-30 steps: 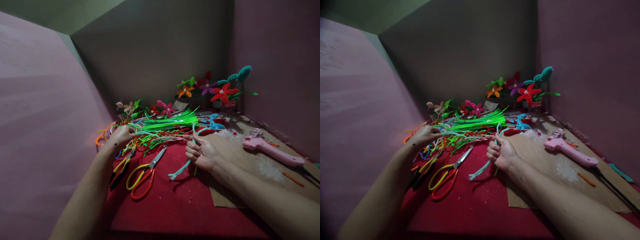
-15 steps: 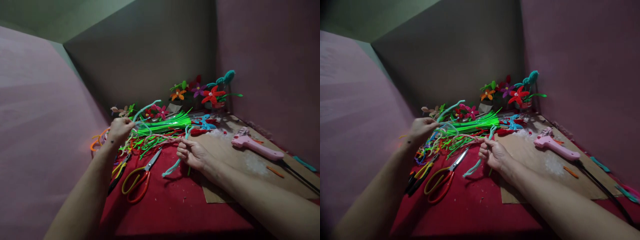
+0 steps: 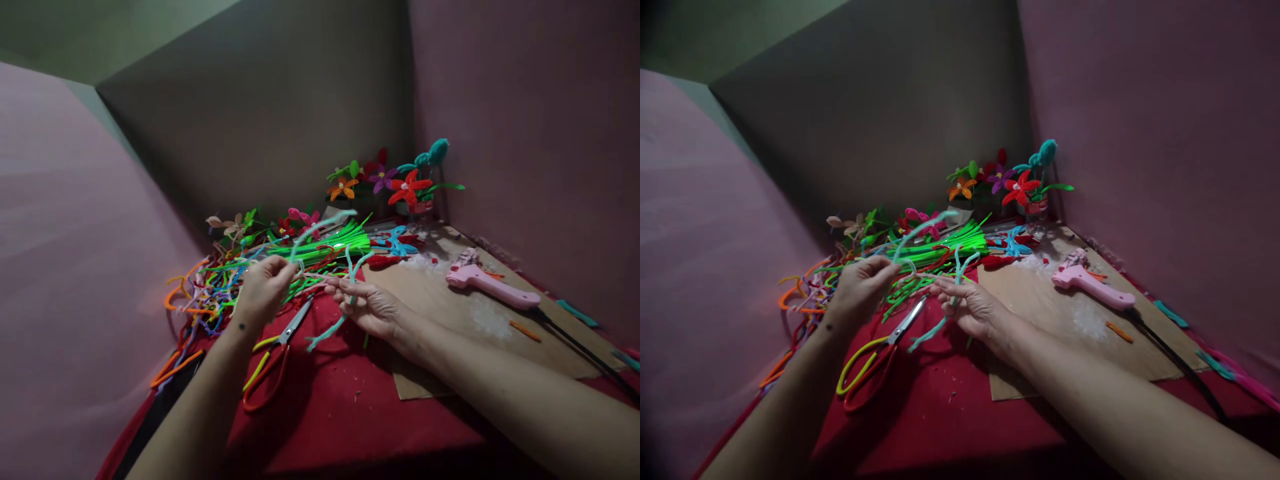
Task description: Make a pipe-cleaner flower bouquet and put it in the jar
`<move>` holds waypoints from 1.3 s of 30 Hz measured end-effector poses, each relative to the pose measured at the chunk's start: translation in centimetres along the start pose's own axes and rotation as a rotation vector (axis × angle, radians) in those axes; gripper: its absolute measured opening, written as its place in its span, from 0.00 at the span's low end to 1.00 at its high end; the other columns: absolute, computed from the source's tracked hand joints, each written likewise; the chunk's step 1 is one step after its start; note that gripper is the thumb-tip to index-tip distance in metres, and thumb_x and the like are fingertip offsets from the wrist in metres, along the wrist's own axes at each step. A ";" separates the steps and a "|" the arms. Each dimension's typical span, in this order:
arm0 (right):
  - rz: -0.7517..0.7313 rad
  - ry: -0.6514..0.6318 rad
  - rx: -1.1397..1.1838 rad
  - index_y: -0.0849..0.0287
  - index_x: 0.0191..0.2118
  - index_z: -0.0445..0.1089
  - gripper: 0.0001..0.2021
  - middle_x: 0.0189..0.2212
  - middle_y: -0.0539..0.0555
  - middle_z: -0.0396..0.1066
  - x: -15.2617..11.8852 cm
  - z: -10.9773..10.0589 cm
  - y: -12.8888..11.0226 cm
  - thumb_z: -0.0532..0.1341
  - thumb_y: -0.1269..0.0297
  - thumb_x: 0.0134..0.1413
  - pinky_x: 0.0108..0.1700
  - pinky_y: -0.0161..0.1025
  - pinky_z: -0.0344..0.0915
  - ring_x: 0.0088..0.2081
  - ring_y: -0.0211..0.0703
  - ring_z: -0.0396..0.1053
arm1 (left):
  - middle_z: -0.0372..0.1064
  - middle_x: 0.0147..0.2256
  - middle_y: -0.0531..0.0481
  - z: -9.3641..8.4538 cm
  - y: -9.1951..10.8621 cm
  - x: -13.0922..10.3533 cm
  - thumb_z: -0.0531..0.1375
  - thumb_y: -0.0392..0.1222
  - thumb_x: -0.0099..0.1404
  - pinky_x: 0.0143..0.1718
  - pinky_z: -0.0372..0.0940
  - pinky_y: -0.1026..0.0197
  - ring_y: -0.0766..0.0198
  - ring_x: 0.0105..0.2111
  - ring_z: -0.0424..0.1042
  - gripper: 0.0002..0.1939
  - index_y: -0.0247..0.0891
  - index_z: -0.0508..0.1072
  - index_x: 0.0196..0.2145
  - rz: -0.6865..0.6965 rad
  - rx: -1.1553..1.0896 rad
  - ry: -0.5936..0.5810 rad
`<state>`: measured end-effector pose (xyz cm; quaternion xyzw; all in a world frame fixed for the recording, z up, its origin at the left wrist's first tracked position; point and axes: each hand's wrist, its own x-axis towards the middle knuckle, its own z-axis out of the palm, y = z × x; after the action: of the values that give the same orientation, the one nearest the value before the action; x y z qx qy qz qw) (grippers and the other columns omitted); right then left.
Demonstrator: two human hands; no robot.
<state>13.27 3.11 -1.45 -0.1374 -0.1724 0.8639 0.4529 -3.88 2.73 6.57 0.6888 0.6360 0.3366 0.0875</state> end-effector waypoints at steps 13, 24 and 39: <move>-0.036 0.074 -0.061 0.64 0.28 0.68 0.05 0.16 0.48 0.65 1.3 -1.6 0.9 0.57 0.79 0.47 0.25 0.30 0.62 0.19 0.32 0.62 | 0.67 0.25 0.45 6.5 -1.5 -7.7 0.45 0.35 0.64 0.25 0.56 0.59 0.60 0.25 0.66 0.11 0.38 0.66 0.30 0.530 0.644 -0.250; 0.044 0.037 -0.013 0.67 0.32 0.65 0.09 0.14 0.47 0.57 1.4 -1.8 0.3 0.50 0.71 0.59 0.17 0.27 0.51 0.15 0.30 0.54 | 0.62 0.47 0.43 5.2 -3.0 -2.8 0.51 0.39 0.62 0.49 0.58 0.54 0.58 0.48 0.61 0.16 0.40 0.63 0.49 0.419 0.134 -0.071; -0.095 -0.099 -0.041 0.64 0.34 0.65 0.04 0.11 0.40 0.43 -0.7 0.2 -3.0 0.54 0.72 0.55 0.13 0.27 0.40 0.12 0.27 0.36 | 0.74 0.38 0.46 6.0 -7.7 5.1 0.53 0.41 0.58 0.42 0.63 0.61 0.60 0.38 0.70 0.15 0.36 0.75 0.39 0.179 0.160 -0.239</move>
<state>15.78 4.11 0.03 -0.0953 -0.2185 0.8436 0.4812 -6.89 10.71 -0.43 0.7826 0.5819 0.2073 0.0770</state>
